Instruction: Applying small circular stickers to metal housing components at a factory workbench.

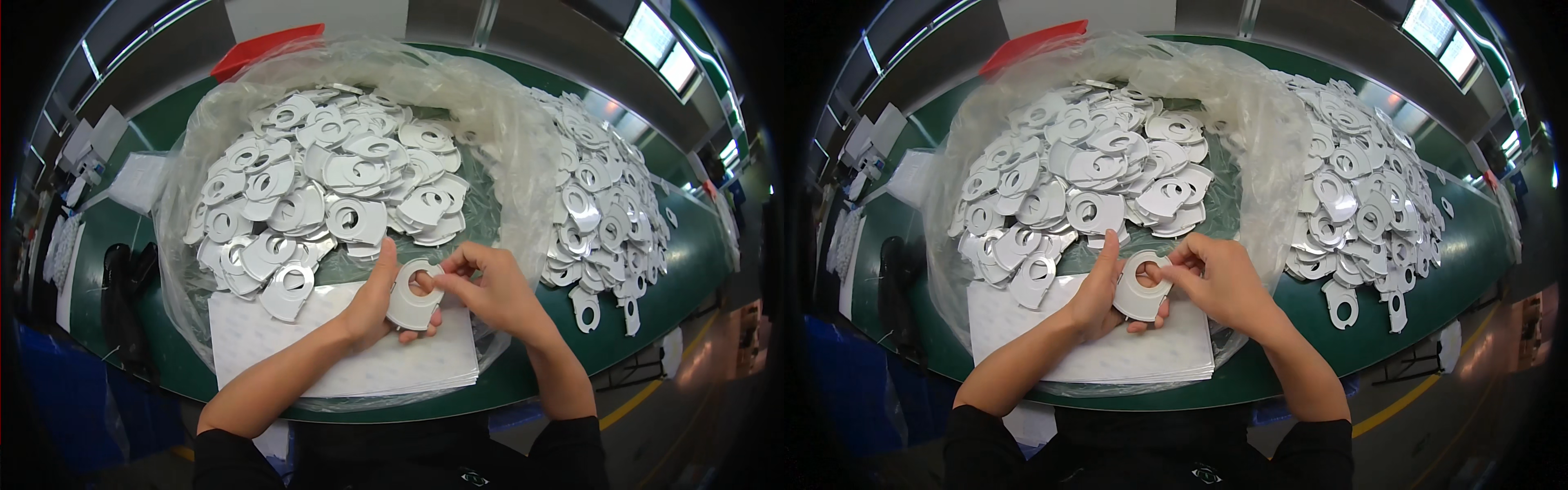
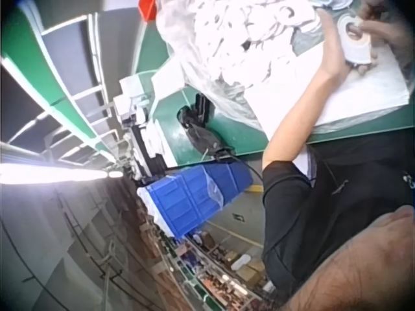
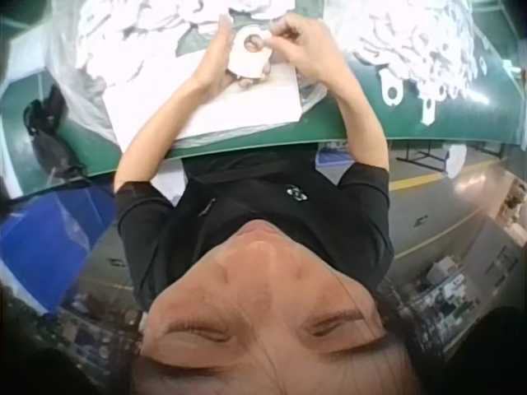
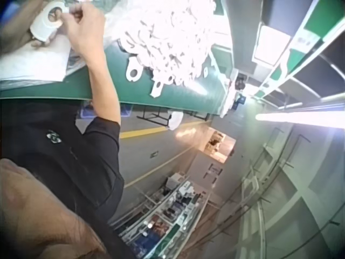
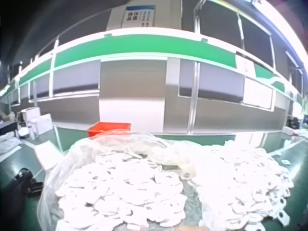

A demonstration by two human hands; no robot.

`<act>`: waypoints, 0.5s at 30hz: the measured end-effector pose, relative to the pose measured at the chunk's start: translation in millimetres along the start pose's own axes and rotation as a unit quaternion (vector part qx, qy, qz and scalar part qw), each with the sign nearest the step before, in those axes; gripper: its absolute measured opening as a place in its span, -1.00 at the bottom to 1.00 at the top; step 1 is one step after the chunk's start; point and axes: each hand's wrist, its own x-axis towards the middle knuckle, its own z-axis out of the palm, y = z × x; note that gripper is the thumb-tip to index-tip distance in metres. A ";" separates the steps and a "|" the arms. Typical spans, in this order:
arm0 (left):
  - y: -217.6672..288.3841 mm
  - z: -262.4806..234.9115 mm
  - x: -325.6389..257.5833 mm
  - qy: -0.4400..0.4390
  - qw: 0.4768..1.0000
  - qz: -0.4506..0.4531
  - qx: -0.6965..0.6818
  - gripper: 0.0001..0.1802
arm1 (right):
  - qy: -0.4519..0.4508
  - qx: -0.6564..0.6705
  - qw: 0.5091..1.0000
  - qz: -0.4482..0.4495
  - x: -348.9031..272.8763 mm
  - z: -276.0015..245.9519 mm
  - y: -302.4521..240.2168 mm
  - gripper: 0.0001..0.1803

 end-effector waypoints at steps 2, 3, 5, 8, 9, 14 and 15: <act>1.9 -2.4 -0.2 -0.027 0.999 -0.021 -0.002 -0.10 | 0.005 0.005 1.000 0.023 1.7 2.5 4.3 -0.78; 1.5 -2.4 0.6 -0.024 1.000 -0.019 -0.002 -0.10 | 0.014 0.000 1.000 0.014 1.8 4.7 9.7 -0.80; 1.0 -0.9 -0.3 -0.018 0.999 -0.032 -0.013 -0.13 | 0.014 0.056 0.998 -0.002 5.0 9.1 20.7 -0.82; 11.6 7.9 -9.9 0.000 1.000 -0.030 0.006 -0.11 | -0.021 0.221 0.971 0.086 7.5 -4.7 3.7 -0.84; 20.9 10.1 -20.7 0.001 0.999 -0.012 0.033 -0.19 | -0.026 0.270 0.955 0.123 8.6 -12.0 0.1 -0.85; 75.8 6.9 -68.0 0.142 0.712 0.184 0.662 -0.62 | 0.225 0.589 0.768 -0.114 4.3 -82.4 22.1 -0.87; 78.0 -1.7 -77.5 0.208 0.591 0.215 0.749 -0.66 | 0.226 0.588 0.768 -0.113 6.1 -85.0 22.5 -0.87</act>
